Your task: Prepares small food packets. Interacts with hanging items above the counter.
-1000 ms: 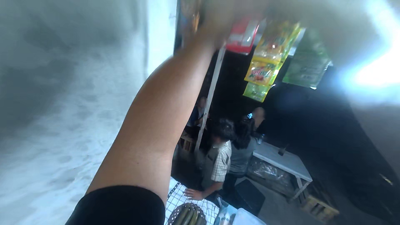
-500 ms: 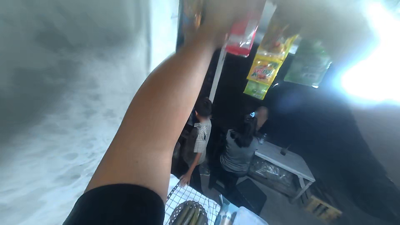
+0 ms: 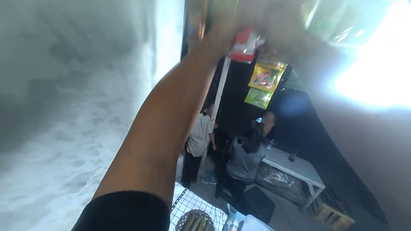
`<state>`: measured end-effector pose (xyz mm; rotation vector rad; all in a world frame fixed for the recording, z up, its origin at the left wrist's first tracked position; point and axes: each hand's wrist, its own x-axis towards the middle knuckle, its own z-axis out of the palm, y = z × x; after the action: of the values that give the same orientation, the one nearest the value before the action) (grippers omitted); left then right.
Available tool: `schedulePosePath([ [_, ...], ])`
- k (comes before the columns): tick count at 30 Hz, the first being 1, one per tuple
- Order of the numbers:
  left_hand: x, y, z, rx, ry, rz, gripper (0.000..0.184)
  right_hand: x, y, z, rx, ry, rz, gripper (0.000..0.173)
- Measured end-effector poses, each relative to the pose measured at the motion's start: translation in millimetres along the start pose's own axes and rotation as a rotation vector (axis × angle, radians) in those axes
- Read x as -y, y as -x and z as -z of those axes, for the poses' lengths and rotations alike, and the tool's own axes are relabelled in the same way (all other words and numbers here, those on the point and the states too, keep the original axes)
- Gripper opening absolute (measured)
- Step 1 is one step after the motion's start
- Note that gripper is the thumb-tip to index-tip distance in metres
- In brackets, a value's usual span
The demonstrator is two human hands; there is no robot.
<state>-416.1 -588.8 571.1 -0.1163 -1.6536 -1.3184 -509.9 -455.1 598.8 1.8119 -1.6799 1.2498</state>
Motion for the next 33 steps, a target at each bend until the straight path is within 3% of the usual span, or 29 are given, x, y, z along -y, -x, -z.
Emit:
schedulePosePath([
  [4, -10.9, 40.6, -8.4, -0.334, -0.113, 0.114, 0.04, 0.4, 1.9, -3.7, -0.052, 0.039, -0.094, 0.025],
  [6, -6.2, 55.5, -15.0, -0.541, -0.25, -0.105, 0.034, -0.9, 3.9, -3.8, -0.036, 0.075, -0.114, 0.028],
  [7, -8.0, 60.4, -17.1, -0.563, -0.338, -0.245, 0.031, -0.2, 3.6, -3.5, -0.042, 0.088, -0.116, 0.028],
  [9, -17.0, 65.4, -23.7, -0.429, -0.473, -0.446, 0.025, -0.5, 6.8, -4.1, -0.06, 0.063, -0.092, 0.02],
  [11, -32.3, 69.1, -34.0, -0.211, -0.6, -0.393, 0.038, 2.0, 19.5, -4.2, -0.062, 0.067, 0.025, 0.01],
  [13, -36.9, 63.0, -41.3, -0.138, -0.629, -0.322, 0.038, -0.8, 20.5, -4.6, -0.071, 0.082, 0.083, 0.007],
  [17, -44.3, 59.0, -41.1, -0.11, -0.638, -0.257, 0.028, -30.5, -10.2, -3.0, -0.042, -0.052, 0.096, 0.017],
  [22, -31.5, 51.1, -16.1, -0.305, -0.433, -0.332, 0.009, 0.4, 15.0, -2.1, -0.023, 0.01, -0.127, 0.037],
  [24, -19.4, 44.6, 2.2, -0.327, -0.304, -0.362, 0.009, -2.4, 15.7, 0.6, -0.016, 0.024, -0.13, 0.034],
  [27, -5.7, 43.0, 23.8, -0.272, -0.265, -0.206, 0.015, -5.6, 15.5, 2.6, -0.061, 0.024, -0.081, 0.023],
  [30, 0.2, 37.1, 36.4, -0.098, -0.284, -0.028, 0.028, -5.9, 13.7, 3.5, -0.108, 0.027, -0.071, 0.019],
  [33, -2.8, 35.0, 40.6, 0.022, -0.28, 0.009, 0.034, -4.8, 12.8, 3.4, -0.111, 0.01, -0.055, 0.018],
])
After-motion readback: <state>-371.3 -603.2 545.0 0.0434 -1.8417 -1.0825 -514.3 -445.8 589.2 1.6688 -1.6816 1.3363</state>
